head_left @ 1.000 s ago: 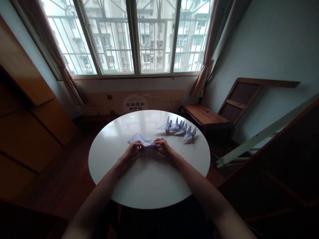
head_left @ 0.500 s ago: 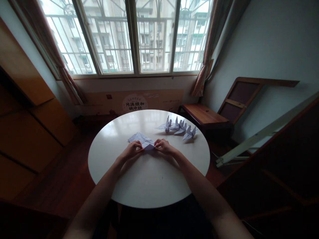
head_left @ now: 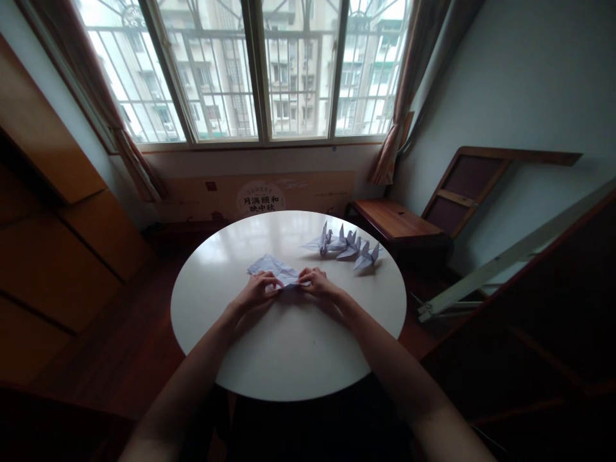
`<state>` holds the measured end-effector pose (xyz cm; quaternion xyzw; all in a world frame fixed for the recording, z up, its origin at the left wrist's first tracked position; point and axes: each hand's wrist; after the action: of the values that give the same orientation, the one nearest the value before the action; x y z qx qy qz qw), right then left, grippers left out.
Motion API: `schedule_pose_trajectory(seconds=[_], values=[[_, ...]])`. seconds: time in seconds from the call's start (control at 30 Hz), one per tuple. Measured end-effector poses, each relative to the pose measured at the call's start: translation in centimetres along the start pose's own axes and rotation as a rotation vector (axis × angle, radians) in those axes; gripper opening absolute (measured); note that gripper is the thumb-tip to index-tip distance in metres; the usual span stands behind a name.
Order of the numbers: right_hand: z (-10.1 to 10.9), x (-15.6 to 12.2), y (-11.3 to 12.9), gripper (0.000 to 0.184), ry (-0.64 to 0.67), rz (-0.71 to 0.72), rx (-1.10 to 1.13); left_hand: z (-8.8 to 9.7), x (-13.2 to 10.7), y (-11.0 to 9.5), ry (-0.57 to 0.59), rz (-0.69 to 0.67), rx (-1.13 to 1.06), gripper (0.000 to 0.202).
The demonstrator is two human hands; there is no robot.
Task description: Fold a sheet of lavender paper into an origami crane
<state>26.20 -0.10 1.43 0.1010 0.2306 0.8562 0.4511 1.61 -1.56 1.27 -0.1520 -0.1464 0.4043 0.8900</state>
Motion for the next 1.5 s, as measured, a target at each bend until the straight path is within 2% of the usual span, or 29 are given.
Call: schedule_pose_trajectory(seconds=[0.3, 0.47, 0.7, 0.87, 0.97, 1.13, 1.33, 1.5], values=[[-0.8, 0.3, 0.5, 0.013, -0.069, 0.047, -0.038, -0.1, 0.4, -0.6, -0.027, -0.079, -0.109, 0.018], [-0.7, 0.5, 1.1, 0.012, -0.081, 0.0, -0.007, -0.3, 0.4, -0.6, -0.062, -0.006, -0.127, 0.02], [-0.8, 0.8, 1.2, 0.02, -0.061, -0.094, -0.052, -0.4, 0.7, -0.5, -0.029, 0.111, -0.167, 0.02], [-1.1, 1.1, 1.2, 0.028, -0.077, -0.114, -0.136, -0.6, 0.7, 0.0, -0.023, 0.175, -0.191, 0.036], [-1.2, 1.2, 1.5, 0.029, -0.086, -0.166, -0.132, -0.8, 0.8, 0.2, -0.029, 0.189, -0.182, 0.038], [-1.4, 1.3, 2.5, 0.026, -0.13, -0.3, -0.093, -0.9, 1.0, 0.2, -0.05, 0.222, -0.219, 0.027], [-1.4, 1.1, 3.0, 0.025, -0.149, -0.303, -0.063, -0.7, 1.0, 0.0, -0.073, 0.221, -0.236, 0.033], [-1.5, 1.0, 3.4, 0.027, -0.16, -0.295, -0.139, -0.6, 0.7, -0.4, -0.051, 0.184, -0.203, 0.029]])
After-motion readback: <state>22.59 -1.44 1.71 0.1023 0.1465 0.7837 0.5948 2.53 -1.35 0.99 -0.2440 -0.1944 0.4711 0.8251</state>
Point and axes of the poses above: each hand's wrist, its own x-axis towards the middle knuckle, its own z-axis out of the back of the hand, y = z × x, and after that the axes turned 11 degrees about y, right-handed
